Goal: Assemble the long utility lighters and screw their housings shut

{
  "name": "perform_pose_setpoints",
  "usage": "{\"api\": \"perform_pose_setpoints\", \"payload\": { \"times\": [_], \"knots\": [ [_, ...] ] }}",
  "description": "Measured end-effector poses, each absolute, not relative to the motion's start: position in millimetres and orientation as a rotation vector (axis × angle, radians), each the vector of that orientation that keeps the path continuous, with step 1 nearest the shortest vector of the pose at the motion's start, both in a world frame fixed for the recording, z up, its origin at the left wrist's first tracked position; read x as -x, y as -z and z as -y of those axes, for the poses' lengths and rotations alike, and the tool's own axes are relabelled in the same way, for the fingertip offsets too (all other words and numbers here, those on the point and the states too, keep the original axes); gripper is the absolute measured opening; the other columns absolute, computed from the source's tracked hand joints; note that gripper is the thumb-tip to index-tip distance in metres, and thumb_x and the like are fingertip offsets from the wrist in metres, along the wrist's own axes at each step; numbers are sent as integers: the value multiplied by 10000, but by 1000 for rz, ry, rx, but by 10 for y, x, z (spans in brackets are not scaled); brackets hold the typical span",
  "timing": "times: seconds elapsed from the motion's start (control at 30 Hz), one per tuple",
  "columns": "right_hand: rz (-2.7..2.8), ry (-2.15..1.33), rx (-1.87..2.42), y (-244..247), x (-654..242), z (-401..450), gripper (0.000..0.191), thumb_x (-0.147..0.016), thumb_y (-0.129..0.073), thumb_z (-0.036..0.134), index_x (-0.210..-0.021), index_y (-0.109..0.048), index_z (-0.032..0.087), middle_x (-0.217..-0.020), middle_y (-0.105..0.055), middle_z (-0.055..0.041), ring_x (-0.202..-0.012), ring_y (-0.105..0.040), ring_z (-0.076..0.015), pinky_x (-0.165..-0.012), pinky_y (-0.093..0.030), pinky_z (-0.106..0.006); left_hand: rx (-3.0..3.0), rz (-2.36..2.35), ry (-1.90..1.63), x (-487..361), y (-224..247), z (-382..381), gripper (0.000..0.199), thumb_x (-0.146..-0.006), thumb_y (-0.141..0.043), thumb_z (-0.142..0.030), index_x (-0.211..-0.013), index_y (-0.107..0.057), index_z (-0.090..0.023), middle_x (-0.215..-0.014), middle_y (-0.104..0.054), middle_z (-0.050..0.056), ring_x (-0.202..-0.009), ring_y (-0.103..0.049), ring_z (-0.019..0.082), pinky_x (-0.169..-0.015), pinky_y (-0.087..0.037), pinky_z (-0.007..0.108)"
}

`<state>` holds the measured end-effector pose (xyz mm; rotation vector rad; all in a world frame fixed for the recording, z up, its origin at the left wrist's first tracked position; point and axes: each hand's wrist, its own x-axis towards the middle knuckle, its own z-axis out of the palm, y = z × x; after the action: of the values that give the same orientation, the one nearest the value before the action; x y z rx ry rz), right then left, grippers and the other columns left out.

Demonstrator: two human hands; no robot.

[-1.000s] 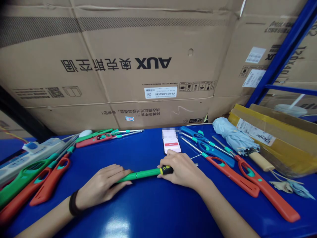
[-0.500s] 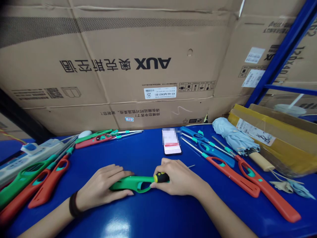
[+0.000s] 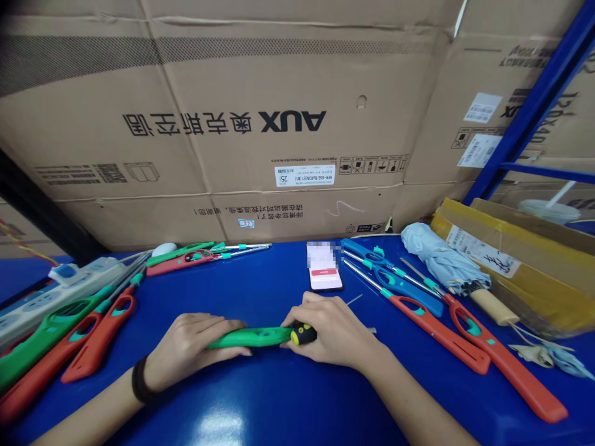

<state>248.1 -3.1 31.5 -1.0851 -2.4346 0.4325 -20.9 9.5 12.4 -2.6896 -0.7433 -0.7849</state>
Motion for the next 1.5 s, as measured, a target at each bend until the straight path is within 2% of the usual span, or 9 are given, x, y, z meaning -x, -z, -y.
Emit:
{"api": "perform_pose_setpoints", "payload": {
  "times": [0.13,0.33,0.47,0.57,0.73,0.9,1.0,1.17,1.5],
  "knots": [
    [2427,-393,1019,-289,-2475,36,144,-786,-678,188,-930,-674,180,-846,-661,-35,-760,-597,-159,-621,-402,-233,2702,758,803,207,-107,-100,374,-922,-483,-491,-846,-651,-166,-596,-661,-21,-442,-611,120,-436,-399,230],
    [2457,-328,989,-288,-2497,36,185,-787,-684,155,-969,-688,191,-832,-696,-17,-755,-592,-163,-598,-384,-248,2778,821,833,179,-108,-63,378,-928,-481,-482,-808,-656,-168,-558,-640,-29,-423,-601,113,-427,-384,229],
    [2437,-335,979,-310,-2518,28,158,-806,-694,244,-960,-715,216,-795,-708,-10,-724,-587,-159,-587,-392,-246,2800,782,831,171,-100,-49,357,-935,-487,-456,-824,-657,-162,-557,-639,-30,-415,-591,113,-426,-383,238],
    [2408,-330,1043,-360,-2571,15,232,-761,-743,351,-978,-727,272,-800,-697,-5,-759,-590,-166,-611,-411,-239,2755,748,856,184,-91,-66,348,-929,-500,-454,-844,-657,-155,-577,-652,-25,-423,-594,114,-430,-387,241],
    [2392,-333,1215,-429,-2659,3,217,-735,-764,343,-945,-737,292,-795,-652,-12,-725,-595,-154,-616,-410,-233,2707,751,885,229,-98,-128,363,-928,-495,-470,-859,-662,-155,-596,-662,-22,-432,-597,102,-435,-398,222],
    [2452,-351,1233,-416,-2605,13,125,-815,-677,305,-920,-729,262,-810,-660,-20,-753,-599,-166,-619,-401,-247,2663,756,825,196,-135,-115,315,-927,-512,-446,-963,-670,-176,-722,-704,2,-570,-654,129,-536,-474,224],
    [2498,-353,1167,-395,-2519,37,123,-830,-640,261,-919,-722,237,-816,-689,-26,-790,-597,-182,-637,-404,-262,2663,720,805,121,-150,-53,258,-935,-522,-391,-1054,-646,-199,-840,-717,8,-676,-675,140,-609,-507,238],
    [2601,-315,1055,-350,-2371,98,152,-800,-603,163,-912,-696,208,-790,-701,-13,-786,-560,-186,-623,-389,-273,2772,665,797,-8,-123,45,222,-964,-486,-310,-1109,-598,-184,-909,-714,13,-740,-680,130,-639,-518,225],
    [2762,-198,1043,-307,-2242,142,64,-796,-577,157,-833,-613,194,-764,-653,-23,-783,-522,-189,-575,-344,-282,2802,807,686,-130,-43,131,232,-989,-387,-298,-914,-564,-167,-708,-613,17,-602,-587,172,-520,-464,269]
  ]
}}
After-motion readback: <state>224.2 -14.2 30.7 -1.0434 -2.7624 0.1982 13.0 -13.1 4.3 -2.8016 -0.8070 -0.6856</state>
